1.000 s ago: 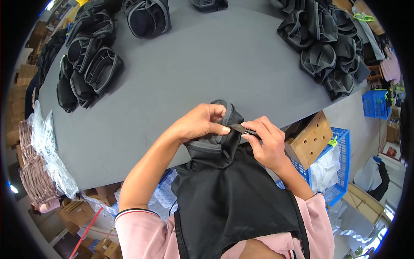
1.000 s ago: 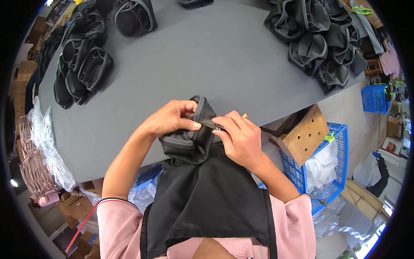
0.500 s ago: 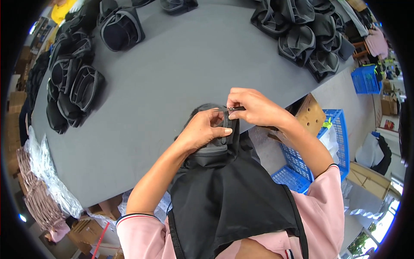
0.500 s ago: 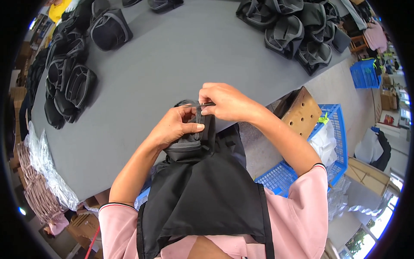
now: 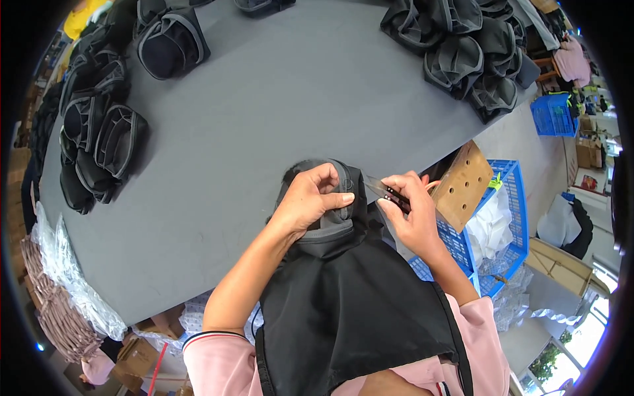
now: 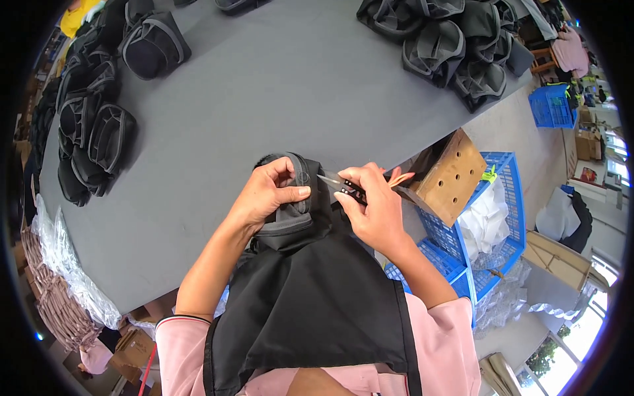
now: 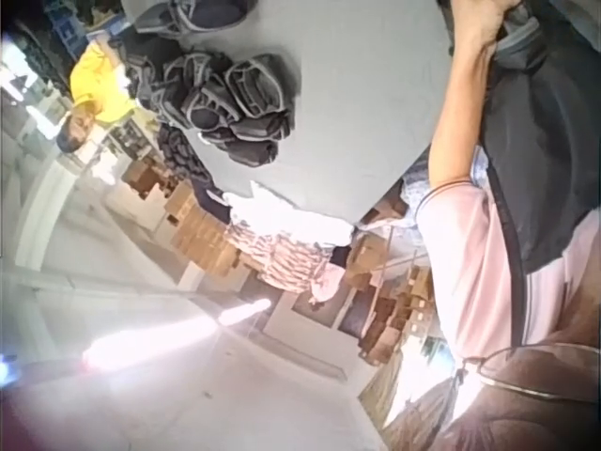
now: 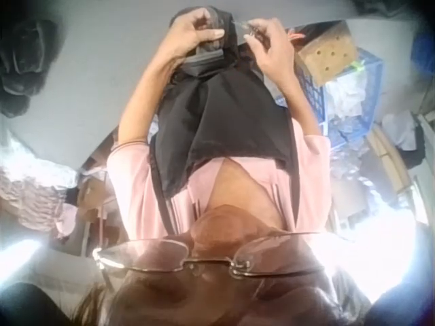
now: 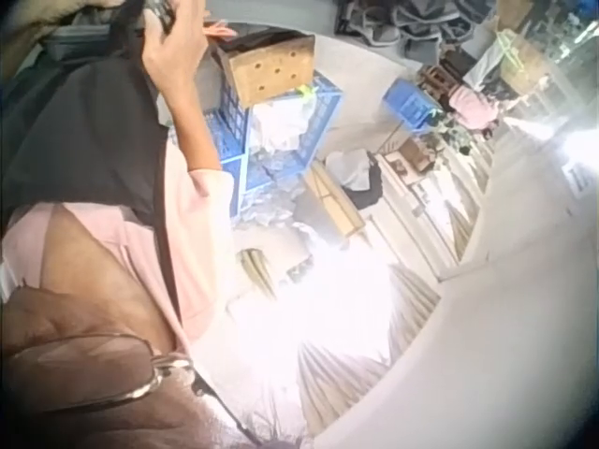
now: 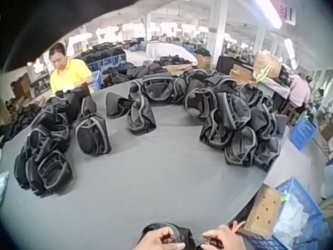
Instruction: Inspecting and trimming loose threads from black soft-shell storage cases at a manufacturing table.
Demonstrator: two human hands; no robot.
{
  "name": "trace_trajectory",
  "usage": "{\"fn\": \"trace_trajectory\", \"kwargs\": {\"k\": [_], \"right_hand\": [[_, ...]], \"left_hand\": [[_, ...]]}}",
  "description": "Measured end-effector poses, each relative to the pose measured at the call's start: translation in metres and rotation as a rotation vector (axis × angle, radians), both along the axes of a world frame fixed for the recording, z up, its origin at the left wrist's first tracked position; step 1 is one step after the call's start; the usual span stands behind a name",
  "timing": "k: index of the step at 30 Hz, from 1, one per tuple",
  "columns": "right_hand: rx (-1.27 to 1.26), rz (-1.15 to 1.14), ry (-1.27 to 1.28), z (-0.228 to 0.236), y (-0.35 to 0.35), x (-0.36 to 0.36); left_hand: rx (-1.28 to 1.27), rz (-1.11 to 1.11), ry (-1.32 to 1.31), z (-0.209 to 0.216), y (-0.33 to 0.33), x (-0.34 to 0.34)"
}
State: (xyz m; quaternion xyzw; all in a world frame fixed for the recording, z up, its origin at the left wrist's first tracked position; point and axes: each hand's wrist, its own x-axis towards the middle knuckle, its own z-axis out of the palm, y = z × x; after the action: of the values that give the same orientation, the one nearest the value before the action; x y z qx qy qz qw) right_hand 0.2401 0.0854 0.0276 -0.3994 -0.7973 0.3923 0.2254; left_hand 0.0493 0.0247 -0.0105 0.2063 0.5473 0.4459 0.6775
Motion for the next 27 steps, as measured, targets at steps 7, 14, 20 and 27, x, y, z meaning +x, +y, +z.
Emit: {"fn": "trace_trajectory", "kwargs": {"k": [7, 14, 20, 27], "right_hand": [[0.072, 0.114, -0.011, -0.004, 0.011, -0.012], [0.4, 0.356, -0.102, 0.001, 0.024, -0.013], [0.03, 0.182, 0.039, 0.008, 0.028, -0.008], [0.402, 0.406, -0.126, 0.014, 0.042, -0.015]], "left_hand": [[-0.018, -0.019, -0.033, 0.0, 0.001, 0.0], [-0.028, -0.028, -0.061, -0.003, -0.003, -0.002], [-0.023, -0.041, 0.0, -0.003, -0.003, -0.004], [-0.016, -0.021, -0.04, 0.003, -0.003, -0.003]]}}
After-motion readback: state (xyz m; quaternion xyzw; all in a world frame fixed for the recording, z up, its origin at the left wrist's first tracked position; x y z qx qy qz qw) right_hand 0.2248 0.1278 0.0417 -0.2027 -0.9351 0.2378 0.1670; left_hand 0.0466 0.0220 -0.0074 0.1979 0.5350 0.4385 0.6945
